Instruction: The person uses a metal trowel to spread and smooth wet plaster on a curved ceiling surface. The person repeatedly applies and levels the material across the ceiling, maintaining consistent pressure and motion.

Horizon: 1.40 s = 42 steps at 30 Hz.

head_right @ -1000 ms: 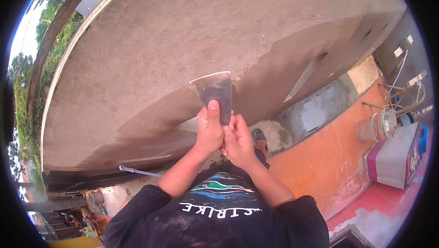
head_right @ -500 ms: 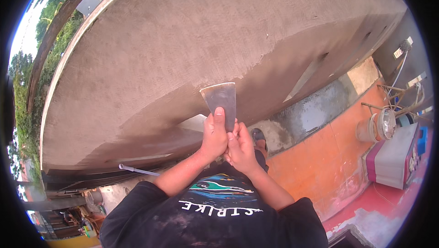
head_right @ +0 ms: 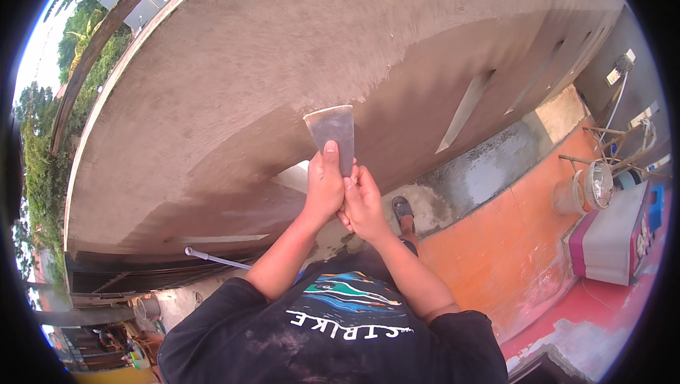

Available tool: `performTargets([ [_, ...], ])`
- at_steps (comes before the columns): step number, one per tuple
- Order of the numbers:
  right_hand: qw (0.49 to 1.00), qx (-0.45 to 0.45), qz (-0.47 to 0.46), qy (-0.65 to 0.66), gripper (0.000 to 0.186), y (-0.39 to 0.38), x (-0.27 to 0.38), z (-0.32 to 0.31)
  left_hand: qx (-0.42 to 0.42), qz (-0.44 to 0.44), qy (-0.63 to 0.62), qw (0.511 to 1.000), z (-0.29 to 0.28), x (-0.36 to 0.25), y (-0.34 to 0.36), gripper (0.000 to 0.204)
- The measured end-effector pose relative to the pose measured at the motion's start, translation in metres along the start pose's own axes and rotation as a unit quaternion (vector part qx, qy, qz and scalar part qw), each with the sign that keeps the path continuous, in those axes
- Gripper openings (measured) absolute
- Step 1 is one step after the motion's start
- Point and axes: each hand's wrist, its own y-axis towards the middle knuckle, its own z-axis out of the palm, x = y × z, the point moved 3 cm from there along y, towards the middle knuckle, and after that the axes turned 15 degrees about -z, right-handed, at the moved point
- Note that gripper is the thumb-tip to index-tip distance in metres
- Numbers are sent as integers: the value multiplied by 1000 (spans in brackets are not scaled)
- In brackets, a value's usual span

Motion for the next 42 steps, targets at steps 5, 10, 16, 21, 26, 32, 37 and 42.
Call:
performTargets([
  [5, 997, 10, -74, -18, 17, 36, 21, 36, -26, 85, 27, 996, -7, -52, 3, 54],
  [10, 990, 72, -119, -16, 17, 57, 61, 40, 10, 166, -33, 986, 4, -87, 3, 53],
  [16, 999, 5, -2, -37, 18, 2, 21, 2, -10, 7, -36, 999, 10, -4, -1, 54],
  [21, 1000, 4, -8, -15, 18, 7, 6, 5, 5, -30, 5, 1000, -1, -1, 5, 57],
  [26, 990, 61, -113, -59, 20, 50, 39, 34, 18, 69, -9, 997, -6, -70, 6, 57],
  [32, 996, 18, -52, -73, 20, 16, 45, 23, 9, 54, -26, 998, 13, -47, -10, 56],
  [37, 997, 20, -39, -71, 20, 18, 27, 18, 24, 17, -32, 999, 1, -28, -1, 57],
  [42, 992, 39, -97, -75, 23, 40, 43, 23, 23, 95, -28, 995, -1, -61, 7, 58],
])
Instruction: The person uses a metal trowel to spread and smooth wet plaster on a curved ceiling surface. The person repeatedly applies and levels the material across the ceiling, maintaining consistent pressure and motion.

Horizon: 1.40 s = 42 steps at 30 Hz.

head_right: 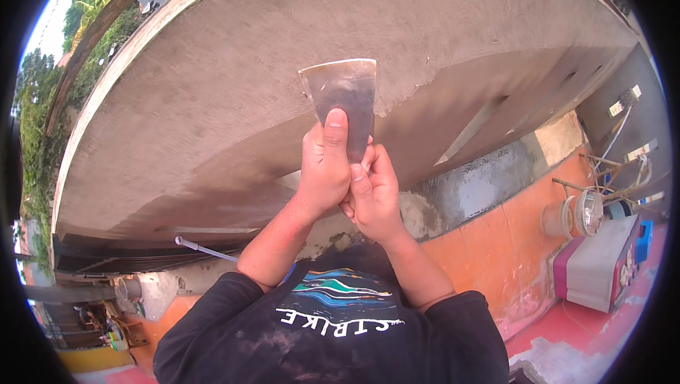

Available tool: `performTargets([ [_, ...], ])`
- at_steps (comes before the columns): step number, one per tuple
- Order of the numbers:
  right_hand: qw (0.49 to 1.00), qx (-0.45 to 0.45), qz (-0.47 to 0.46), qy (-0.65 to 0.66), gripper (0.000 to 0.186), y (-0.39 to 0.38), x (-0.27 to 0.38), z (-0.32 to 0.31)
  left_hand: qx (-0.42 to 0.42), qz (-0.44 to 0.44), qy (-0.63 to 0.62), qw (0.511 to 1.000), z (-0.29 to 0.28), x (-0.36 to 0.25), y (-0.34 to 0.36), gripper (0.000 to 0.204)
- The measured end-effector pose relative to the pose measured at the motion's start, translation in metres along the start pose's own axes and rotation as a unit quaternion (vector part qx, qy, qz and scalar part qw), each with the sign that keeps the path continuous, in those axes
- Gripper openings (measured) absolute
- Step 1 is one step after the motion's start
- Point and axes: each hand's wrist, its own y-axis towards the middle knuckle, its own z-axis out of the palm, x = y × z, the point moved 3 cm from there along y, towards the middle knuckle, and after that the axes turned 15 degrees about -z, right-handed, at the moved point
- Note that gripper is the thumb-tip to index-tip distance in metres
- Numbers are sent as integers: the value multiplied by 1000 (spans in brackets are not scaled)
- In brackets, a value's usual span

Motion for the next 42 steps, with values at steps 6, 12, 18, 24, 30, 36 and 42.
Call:
performTargets([
  [6, 999, 19, 29, 31, 25, -22, -1, 4, -13, -156, -28, 987, 7, 26, -11, 55],
  [12, 1000, -18, 17, 8, 16, -11, -1, -2, 5, -5, -16, 1000, 2, 16, -3, 55],
  [18, 999, 13, 42, 33, 24, -18, -4, 4, -29, -126, -8, 992, 5, 23, -8, 54],
  [24, 999, -28, 38, 19, 17, -16, -4, -5, 23, -26, -7, 999, 6, 22, -4, 55],
  [30, 992, -44, 110, 45, 16, -21, -8, -3, -13, -96, 11, 995, 3, 29, -6, 58],
  [36, 997, -23, 50, 50, 15, -16, -1, -1, -31, -47, -12, 998, 9, 21, -5, 59],
  [42, 998, -26, 58, 7, 19, -13, -4, 0, -40, -6, -19, 999, 1, 15, -5, 60],
])
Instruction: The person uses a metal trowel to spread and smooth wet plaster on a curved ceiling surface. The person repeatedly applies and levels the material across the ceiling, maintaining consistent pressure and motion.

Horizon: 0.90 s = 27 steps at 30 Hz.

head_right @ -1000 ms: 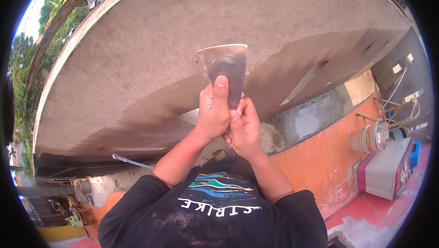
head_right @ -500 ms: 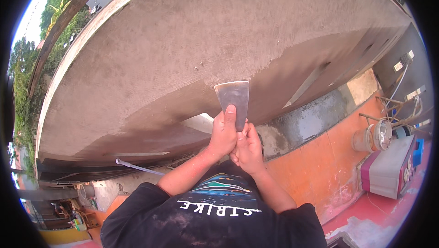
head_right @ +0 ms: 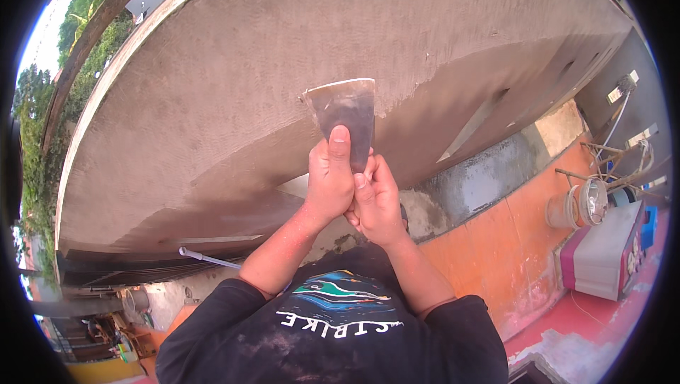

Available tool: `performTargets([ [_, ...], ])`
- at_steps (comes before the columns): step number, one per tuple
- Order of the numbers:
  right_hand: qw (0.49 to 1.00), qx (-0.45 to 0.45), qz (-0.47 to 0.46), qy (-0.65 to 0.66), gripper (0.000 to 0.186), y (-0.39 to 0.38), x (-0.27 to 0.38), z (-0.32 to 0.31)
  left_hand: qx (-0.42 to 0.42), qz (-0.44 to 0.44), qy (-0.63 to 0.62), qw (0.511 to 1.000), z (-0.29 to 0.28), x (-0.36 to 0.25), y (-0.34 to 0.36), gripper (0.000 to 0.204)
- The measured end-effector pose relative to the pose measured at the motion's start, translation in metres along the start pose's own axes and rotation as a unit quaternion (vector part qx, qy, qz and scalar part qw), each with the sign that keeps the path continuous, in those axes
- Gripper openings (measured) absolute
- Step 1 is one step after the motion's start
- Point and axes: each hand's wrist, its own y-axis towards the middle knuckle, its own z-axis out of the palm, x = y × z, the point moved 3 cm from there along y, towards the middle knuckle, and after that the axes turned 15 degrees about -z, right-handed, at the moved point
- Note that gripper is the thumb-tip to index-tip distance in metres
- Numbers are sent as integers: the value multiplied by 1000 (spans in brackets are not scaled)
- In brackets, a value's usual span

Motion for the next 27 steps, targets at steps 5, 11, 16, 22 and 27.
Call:
performTargets([
  [5, 1000, -1, 21, 22, 23, -9, -4, -4, 28, -53, 8, 998, 1, 10, -3, 56],
  [11, 998, -45, 36, 3, 15, -2, 1, -3, 26, 10, 9, 1000, 0, 3, -1, 55],
  [16, 995, 0, 37, 90, 13, -10, 1, 5, 45, -170, 2, 984, 3, 19, -5, 56],
  [22, 999, -29, 9, 39, 16, -11, -3, -8, 54, -41, 24, 997, 5, 18, 0, 58],
  [27, 995, -6, 63, 72, 16, -10, 5, 5, 19, -61, -2, 998, 8, 9, -4, 58],
])
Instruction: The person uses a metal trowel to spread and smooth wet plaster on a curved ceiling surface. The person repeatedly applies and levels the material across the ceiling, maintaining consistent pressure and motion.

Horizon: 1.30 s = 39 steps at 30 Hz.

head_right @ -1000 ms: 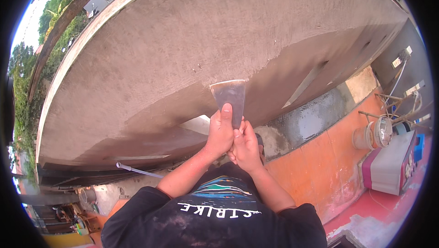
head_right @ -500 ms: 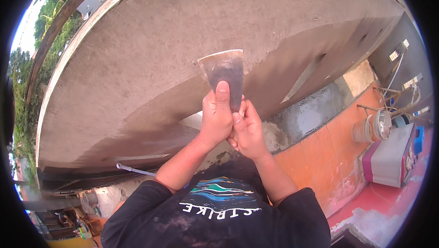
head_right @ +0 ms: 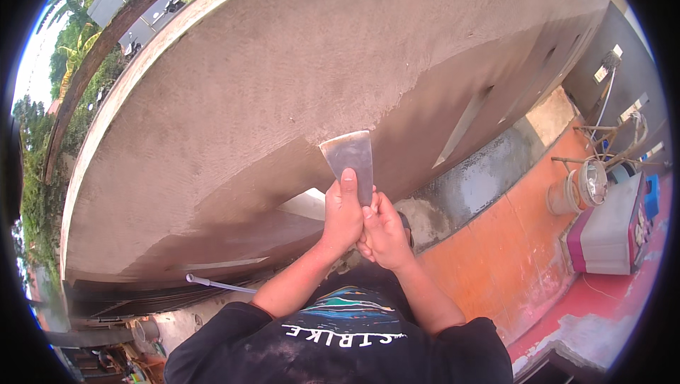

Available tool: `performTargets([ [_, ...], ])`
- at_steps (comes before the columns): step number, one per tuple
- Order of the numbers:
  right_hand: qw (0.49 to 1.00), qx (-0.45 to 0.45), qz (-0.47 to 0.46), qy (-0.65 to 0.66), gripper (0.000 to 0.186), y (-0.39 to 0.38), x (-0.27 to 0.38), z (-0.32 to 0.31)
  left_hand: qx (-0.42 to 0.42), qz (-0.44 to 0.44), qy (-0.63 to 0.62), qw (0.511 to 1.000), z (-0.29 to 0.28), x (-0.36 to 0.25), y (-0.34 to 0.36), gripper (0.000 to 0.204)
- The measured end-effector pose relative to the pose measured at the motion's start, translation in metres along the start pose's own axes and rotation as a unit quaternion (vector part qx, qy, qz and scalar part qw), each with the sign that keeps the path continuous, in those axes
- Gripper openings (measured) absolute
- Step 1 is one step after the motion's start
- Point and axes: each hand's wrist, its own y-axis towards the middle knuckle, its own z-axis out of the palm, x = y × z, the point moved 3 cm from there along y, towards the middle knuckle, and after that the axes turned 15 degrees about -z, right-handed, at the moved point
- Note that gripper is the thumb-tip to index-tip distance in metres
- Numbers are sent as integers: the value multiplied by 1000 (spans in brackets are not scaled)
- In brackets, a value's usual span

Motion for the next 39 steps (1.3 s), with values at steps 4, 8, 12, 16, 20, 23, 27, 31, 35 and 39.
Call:
performTargets([
  [4, 997, -50, -32, -53, 14, 6, 5, -1, 34, 13, 7, 999, -2, -5, 0, 57],
  [8, 998, 16, -53, 1, 14, -1, 5, -4, 41, -14, -12, 999, -2, 4, -4, 55],
  [12, 998, -52, 32, -18, 12, -2, -6, -11, 29, -20, 8, 999, -3, 4, -1, 54],
  [16, 997, -58, -45, -26, 12, 1, 1, -6, 22, 28, 14, 999, -2, -4, -1, 53],
  [20, 1000, -22, 6, 11, 13, 1, 2, 3, 18, -8, -3, 1000, -2, -1, 1, 55],
  [23, 997, -50, -28, -46, 14, 5, 5, -2, 24, 47, 0, 999, -5, -2, 3, 58],
  [27, 998, -9, -43, -36, 12, 4, 7, 3, 65, 22, -19, 998, -3, -4, -3, 55],
  [31, 997, -50, -14, -52, 12, 9, 5, 8, 41, -56, 15, 997, -6, -14, -1, 54],
  [35, 996, -18, -77, -46, 13, 16, 12, 7, 50, 98, -2, 994, -9, -26, 7, 51],
  [39, 999, -36, -23, -26, 18, -4, 7, 6, 70, -19, 55, 996, 0, -8, -3, 51],
])
